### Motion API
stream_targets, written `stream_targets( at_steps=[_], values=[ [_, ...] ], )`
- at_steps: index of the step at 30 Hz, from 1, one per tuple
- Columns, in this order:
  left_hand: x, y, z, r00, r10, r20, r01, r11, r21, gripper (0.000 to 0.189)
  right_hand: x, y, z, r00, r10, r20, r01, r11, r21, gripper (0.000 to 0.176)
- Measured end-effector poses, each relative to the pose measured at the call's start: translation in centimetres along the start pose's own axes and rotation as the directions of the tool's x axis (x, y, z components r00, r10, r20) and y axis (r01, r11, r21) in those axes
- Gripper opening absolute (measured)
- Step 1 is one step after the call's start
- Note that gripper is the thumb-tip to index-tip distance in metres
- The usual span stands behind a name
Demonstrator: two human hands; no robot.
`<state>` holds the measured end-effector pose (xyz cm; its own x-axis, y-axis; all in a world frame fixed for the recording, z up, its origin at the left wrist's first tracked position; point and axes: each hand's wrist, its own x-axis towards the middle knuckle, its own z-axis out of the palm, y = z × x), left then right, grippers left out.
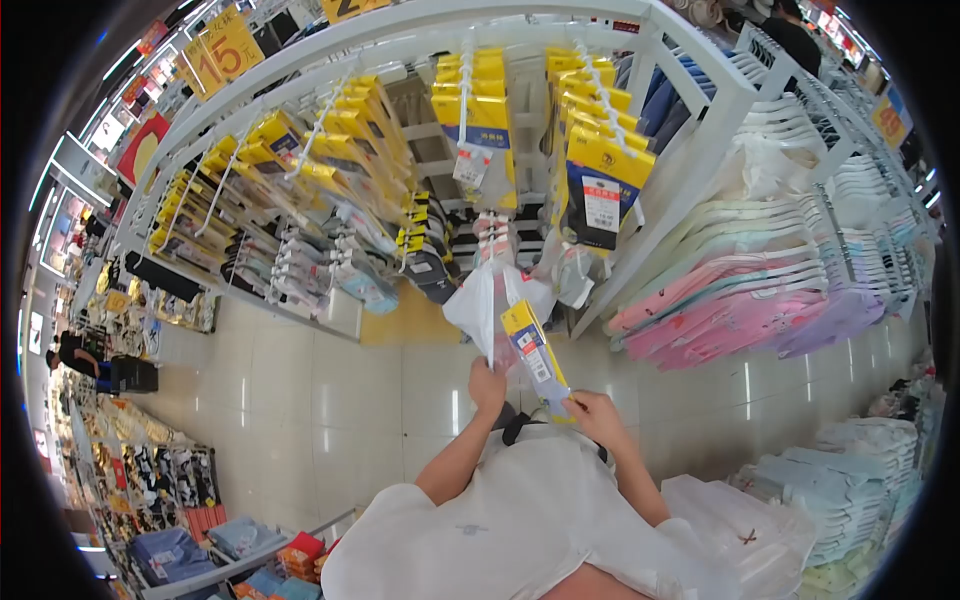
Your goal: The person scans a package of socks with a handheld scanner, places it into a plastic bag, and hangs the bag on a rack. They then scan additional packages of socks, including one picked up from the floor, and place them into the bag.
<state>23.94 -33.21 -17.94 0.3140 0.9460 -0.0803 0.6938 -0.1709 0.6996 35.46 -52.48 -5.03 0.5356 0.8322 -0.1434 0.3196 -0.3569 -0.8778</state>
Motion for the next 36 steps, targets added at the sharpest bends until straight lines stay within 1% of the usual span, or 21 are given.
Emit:
stream_targets(
  at_steps=[3, 6, 7, 9, 10, 12, 13, 15, 18, 19, 21, 22, 24, 27, 28, 30, 32, 34, 36],
  values=[
    [0.5, -0.5, -0.4, 1.000, 0.024, -0.008, -0.025, 0.998, -0.053, 0.021, 1.2, 0.2, 1.3, 1.000, -0.010, -0.003, 0.010, 1.000, -0.015, 0.024],
    [1.2, -0.6, -1.5, 0.999, 0.042, 0.004, -0.041, 0.994, -0.098, 0.018, 3.5, -0.1, 2.2, 0.995, -0.049, 0.083, 0.067, 0.971, -0.229, 0.028],
    [1.4, -0.3, -2.0, 0.999, 0.045, 0.014, -0.043, 0.993, -0.112, 0.018, 4.5, -0.6, 2.7, 0.995, 0.044, 0.091, -0.026, 0.981, -0.192, 0.029],
    [1.5, -0.1, -3.4, 0.995, 0.041, 0.086, -0.030, 0.992, -0.127, 0.018, 6.7, -1.6, 4.1, 0.966, 0.233, 0.110, -0.220, 0.968, -0.117, 0.032],
    [1.7, -0.1, -3.9, 0.992, 0.040, 0.120, -0.024, 0.991, -0.133, 0.018, 7.8, -1.6, 4.6, 0.950, 0.278, 0.140, -0.276, 0.961, -0.036, 0.033],
    [2.3, -1.5, -3.7, 0.993, 0.067, 0.099, -0.055, 0.992, -0.114, 0.018, 10.3, -0.9, 6.1, 0.912, 0.351, 0.212, -0.382, 0.915, 0.128, 0.033],
    [2.6, -2.2, -3.8, 0.992, 0.082, 0.094, -0.072, 0.992, -0.101, 0.018, 11.5, 0.0, 7.2, 0.906, 0.381, 0.184, -0.417, 0.876, 0.242, 0.034],
    [3.2, -2.6, -4.6, 0.996, 0.062, 0.067, -0.052, 0.989, -0.141, 0.018, 12.8, 2.1, 9.3, 0.876, 0.462, 0.140, -0.471, 0.754, 0.458, 0.036],
    [3.8, -3.3, -5.5, 0.999, 0.022, 0.035, -0.014, 0.979, -0.203, 0.018, 13.8, 2.8, 11.3, 0.869, 0.483, 0.108, -0.412, 0.585, 0.699, 0.039],
    [3.8, -3.4, -5.8, 1.000, 0.005, 0.018, -0.001, 0.974, -0.225, 0.018, 13.7, 2.3, 11.7, 0.858, 0.502, 0.107, -0.409, 0.542, 0.734, 0.039],
    [4.2, -3.1, -6.7, 0.999, -0.011, 0.032, 0.018, 0.971, -0.239, 0.018, 14.4, 1.3, 12.3, 0.845, 0.525, 0.099, -0.381, 0.461, 0.802, 0.037],
    [4.1, -3.1, -7.2, 0.999, -0.020, 0.037, 0.029, 0.969, -0.245, 0.018, 14.7, 1.7, 13.0, 0.835, 0.544, 0.084, -0.382, 0.463, 0.800, 0.035],
    [4.2, -3.5, -7.8, 0.995, -0.049, 0.090, 0.072, 0.960, -0.271, 0.018, 15.5, 2.7, 14.4, 0.817, 0.575, 0.052, -0.380, 0.468, 0.798, 0.030],
    [4.2, -5.3, -7.0, 0.979, -0.089, 0.181, 0.147, 0.928, -0.341, 0.021, 16.0, -0.3, 15.8, 0.750, 0.662, 0.009, -0.272, 0.294, 0.916, 0.024],
    [4.3, -5.5, -6.9, 0.972, -0.099, 0.212, 0.174, 0.913, -0.369, 0.022, 16.5, 0.6, 16.5, 0.727, 0.687, 0.000, -0.265, 0.281, 0.922, 0.025],
    [4.2, -5.6, -7.4, 0.937, -0.143, 0.320, 0.272, 0.873, -0.406, 0.026, 17.9, 4.3, 18.8, 0.680, 0.733, -0.017, -0.250, 0.253, 0.935, 0.027],
    [4.0, -4.4, -8.8, 0.895, -0.167, 0.413, 0.356, 0.825, -0.439, 0.029, 19.4, 10.4, 21.5, 0.765, 0.644, -0.006, -0.164, 0.203, 0.965, 0.027],
    [3.4, -2.7, -10.3, 0.845, -0.178, 0.504, 0.438, 0.771, -0.462, 0.032, 19.2, 11.2, 22.0, 0.755, 0.655, 0.023, -0.105, 0.085, 0.991, 0.029],
    [3.2, -4.4, -9.1, 0.831, -0.133, 0.541, 0.431, 0.767, -0.475, 0.038, 20.0, 10.0, 22.3, 0.665, 0.742, 0.087, -0.040, -0.080, 0.996, 0.033]
  ],
)
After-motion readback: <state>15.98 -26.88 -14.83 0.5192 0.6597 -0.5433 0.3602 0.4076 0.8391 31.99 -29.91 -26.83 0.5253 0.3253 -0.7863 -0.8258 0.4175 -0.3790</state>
